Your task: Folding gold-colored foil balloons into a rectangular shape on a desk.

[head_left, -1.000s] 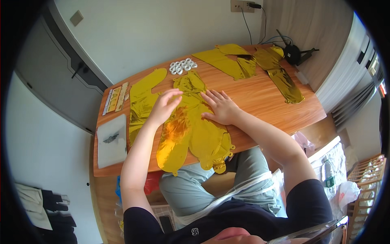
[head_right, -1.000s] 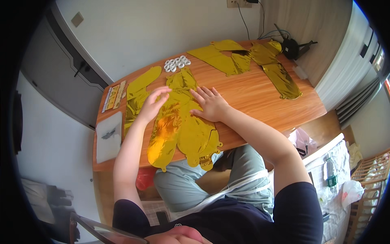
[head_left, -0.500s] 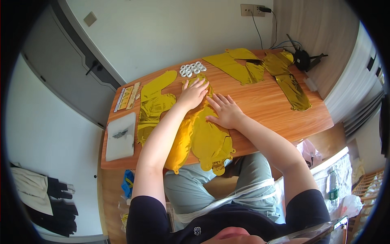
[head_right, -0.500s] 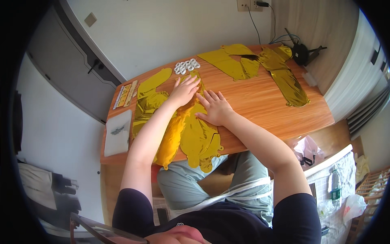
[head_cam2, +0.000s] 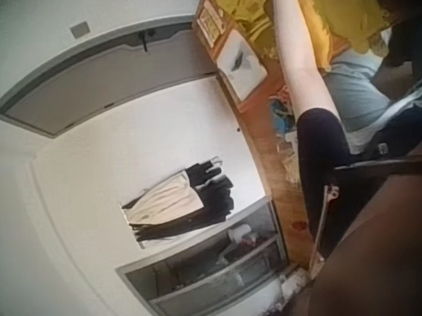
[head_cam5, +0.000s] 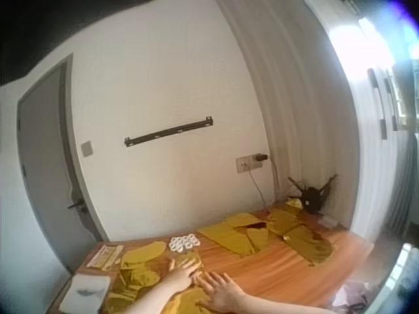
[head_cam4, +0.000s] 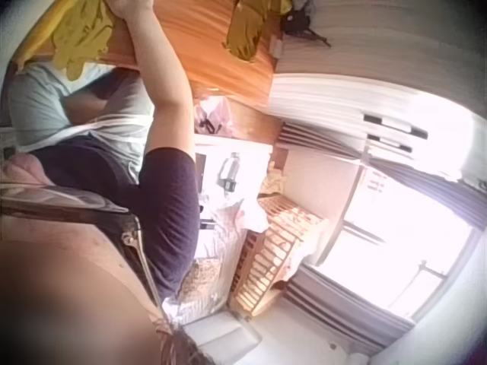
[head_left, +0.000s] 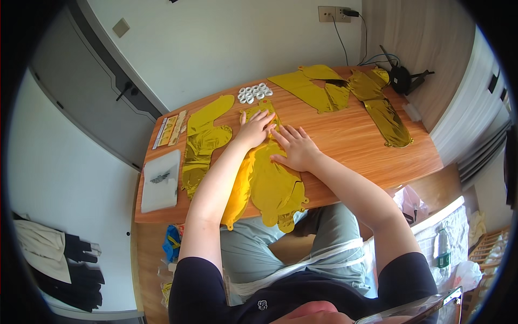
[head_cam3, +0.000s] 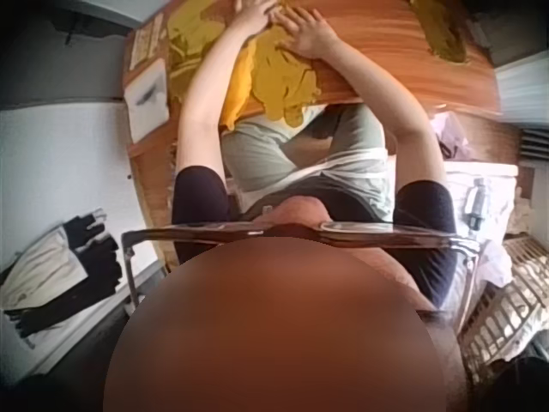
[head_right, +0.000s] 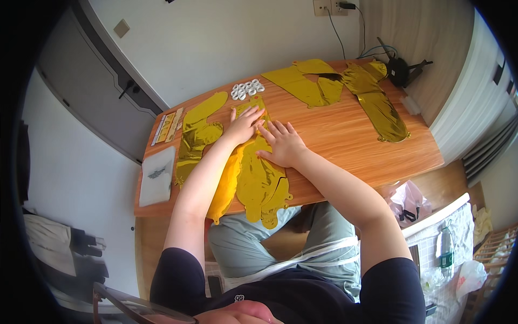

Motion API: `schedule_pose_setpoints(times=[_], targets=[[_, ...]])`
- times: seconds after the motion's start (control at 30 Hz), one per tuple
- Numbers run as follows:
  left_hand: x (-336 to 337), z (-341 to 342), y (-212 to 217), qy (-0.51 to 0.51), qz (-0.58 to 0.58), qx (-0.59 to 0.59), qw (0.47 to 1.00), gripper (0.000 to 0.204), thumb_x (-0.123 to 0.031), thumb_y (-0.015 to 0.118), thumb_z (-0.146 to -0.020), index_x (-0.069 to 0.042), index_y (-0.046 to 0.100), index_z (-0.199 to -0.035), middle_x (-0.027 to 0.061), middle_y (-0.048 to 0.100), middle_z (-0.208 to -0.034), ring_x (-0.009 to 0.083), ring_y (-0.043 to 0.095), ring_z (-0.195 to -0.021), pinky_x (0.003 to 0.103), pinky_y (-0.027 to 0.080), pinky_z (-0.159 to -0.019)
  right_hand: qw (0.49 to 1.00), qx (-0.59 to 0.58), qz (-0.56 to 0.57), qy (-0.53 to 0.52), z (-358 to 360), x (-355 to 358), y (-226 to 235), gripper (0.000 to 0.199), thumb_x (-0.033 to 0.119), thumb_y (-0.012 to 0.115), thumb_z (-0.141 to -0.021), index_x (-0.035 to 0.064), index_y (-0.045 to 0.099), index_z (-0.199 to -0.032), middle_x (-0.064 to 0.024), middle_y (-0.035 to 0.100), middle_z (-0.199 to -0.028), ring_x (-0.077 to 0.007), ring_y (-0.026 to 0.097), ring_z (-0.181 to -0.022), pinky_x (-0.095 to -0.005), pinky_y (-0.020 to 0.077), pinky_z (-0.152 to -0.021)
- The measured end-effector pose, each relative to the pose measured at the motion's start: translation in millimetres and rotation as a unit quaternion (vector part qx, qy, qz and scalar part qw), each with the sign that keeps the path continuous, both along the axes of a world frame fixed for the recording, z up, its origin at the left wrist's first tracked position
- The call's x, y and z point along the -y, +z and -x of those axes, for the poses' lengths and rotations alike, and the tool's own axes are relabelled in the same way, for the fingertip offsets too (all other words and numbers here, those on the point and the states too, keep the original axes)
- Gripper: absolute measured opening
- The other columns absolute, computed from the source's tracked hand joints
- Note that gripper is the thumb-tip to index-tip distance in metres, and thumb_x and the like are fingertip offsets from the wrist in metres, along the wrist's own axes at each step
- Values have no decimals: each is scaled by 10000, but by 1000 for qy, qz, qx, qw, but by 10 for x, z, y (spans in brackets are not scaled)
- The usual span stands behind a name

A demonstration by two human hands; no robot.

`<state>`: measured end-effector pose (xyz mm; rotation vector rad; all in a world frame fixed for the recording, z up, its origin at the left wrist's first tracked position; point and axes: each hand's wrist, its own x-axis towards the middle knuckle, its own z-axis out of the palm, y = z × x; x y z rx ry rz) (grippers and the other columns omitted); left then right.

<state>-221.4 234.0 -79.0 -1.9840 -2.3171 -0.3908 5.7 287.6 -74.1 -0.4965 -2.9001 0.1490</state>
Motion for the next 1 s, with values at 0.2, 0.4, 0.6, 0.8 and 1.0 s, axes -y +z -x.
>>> schedule_pose_setpoints(times=[0.2,0.4,0.6,0.8,1.0], targets=[[-16,-65,28,16,41,41,998,521,-462,463,-1082,-266,457,-1564,46,368,-1663,239,283,-1556,604,-6,-1251,1000,18,4,0,-24,-5,24,902,741,381,-984,186,169,-1664,-165,278,-1682,-344,228,-1564,-519,158,-1273],[-87,-14,214,23,85,63,994,544,-525,424,-1068,-288,472,-1555,25,385,-1655,218,289,-1552,653,-28,-1236,1000,20,6,-4,-34,16,51,912,750,378,-979,178,183,-1662,-159,273,-1686,-337,222,-1568,-520,158,-1273],[-159,-56,265,72,-27,50,996,452,-448,587,-1004,-218,621,-1390,31,520,-1541,238,448,-1451,656,99,-1235,1000,6,5,-5,-24,27,26,907,754,370,-979,171,211,-1655,-161,290,-1679,-336,226,-1567,-522,159,-1273],[-48,-181,215,7,-120,-2,993,334,-225,673,-945,-248,715,-1276,35,584,-1461,260,476,-1408,604,144,-1236,1000,8,7,-4,-25,-1,2,902,753,368,-980,178,208,-1656,-169,293,-1676,-346,229,-1565,-523,158,-1273],[1,-203,260,-57,-85,-79,992,397,-44,641,-904,-283,786,-1186,6,585,-1460,227,441,-1427,561,155,-1236,1000,13,11,-2,-21,9,43,893,751,366,-983,189,198,-1658,-170,277,-1682,-348,221,-1567,-520,153,-1273]])
